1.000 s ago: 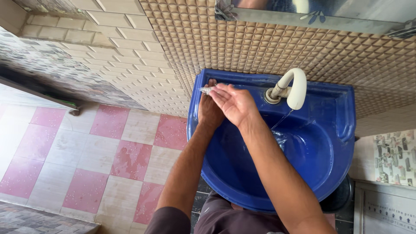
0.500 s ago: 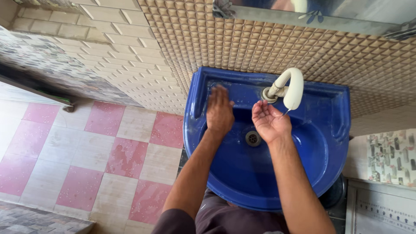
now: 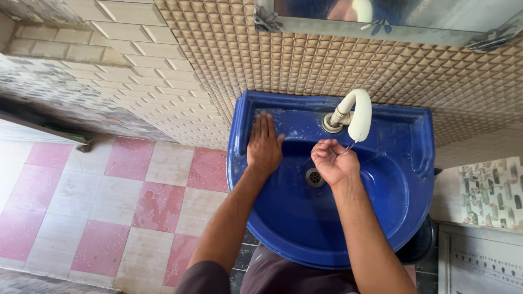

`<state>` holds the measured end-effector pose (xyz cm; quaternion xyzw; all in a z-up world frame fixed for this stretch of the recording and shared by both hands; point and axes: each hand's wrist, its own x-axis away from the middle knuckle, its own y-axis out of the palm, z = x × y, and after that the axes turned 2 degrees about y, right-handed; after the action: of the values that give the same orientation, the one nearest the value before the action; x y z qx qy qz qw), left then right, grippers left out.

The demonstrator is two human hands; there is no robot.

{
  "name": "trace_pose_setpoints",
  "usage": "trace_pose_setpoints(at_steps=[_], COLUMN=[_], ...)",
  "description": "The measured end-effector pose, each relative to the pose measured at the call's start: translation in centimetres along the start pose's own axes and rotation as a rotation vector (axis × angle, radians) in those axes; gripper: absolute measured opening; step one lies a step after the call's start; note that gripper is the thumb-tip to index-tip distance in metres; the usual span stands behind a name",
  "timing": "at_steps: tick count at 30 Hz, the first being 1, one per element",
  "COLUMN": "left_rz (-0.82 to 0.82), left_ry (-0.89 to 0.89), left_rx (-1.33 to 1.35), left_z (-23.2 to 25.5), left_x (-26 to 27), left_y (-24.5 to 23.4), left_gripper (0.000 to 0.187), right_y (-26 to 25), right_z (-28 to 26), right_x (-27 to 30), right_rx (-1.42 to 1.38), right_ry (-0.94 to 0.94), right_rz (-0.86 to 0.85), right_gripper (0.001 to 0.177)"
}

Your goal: The person washes a small grey object with a red scrubbing pad under running water, then washes a bar of soap, and finally washes their hands. The person places the washed items on a wall shelf.

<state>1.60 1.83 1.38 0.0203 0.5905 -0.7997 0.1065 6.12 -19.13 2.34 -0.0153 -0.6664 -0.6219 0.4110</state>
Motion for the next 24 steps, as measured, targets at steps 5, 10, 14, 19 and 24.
trace_pose_setpoints(at_steps=[5, 10, 14, 19, 24], left_rz=[-0.038, 0.021, 0.009, -0.146, 0.040], left_ry=[0.035, 0.157, 0.142, -0.043, -0.142], left_rx=[-0.062, 0.054, 0.065, 0.044, 0.171], left_z=[2.2, -0.2, -2.2, -2.2, -1.7], left_x=[-1.1, 3.0, 6.1, 10.5, 14.5], left_y=[0.3, -0.4, -1.1, -1.7, -3.2], left_gripper=[0.057, 0.055, 0.056, 0.055, 0.081], right_y=[-0.9, -1.4, -0.4, 1.9, 2.0], right_z=[-0.7, 0.2, 5.2, 10.9, 6.4], right_x=[-0.9, -2.8, -3.8, -1.2, -0.2], right_rx=[-0.056, 0.075, 0.471, 0.837, 0.604], right_ry=[-0.179, -0.102, 0.087, 0.147, 0.086], right_rz=[0.001, 0.008, -0.085, -0.149, -0.055], right_gripper=[0.017, 0.020, 0.011, 0.032, 0.033])
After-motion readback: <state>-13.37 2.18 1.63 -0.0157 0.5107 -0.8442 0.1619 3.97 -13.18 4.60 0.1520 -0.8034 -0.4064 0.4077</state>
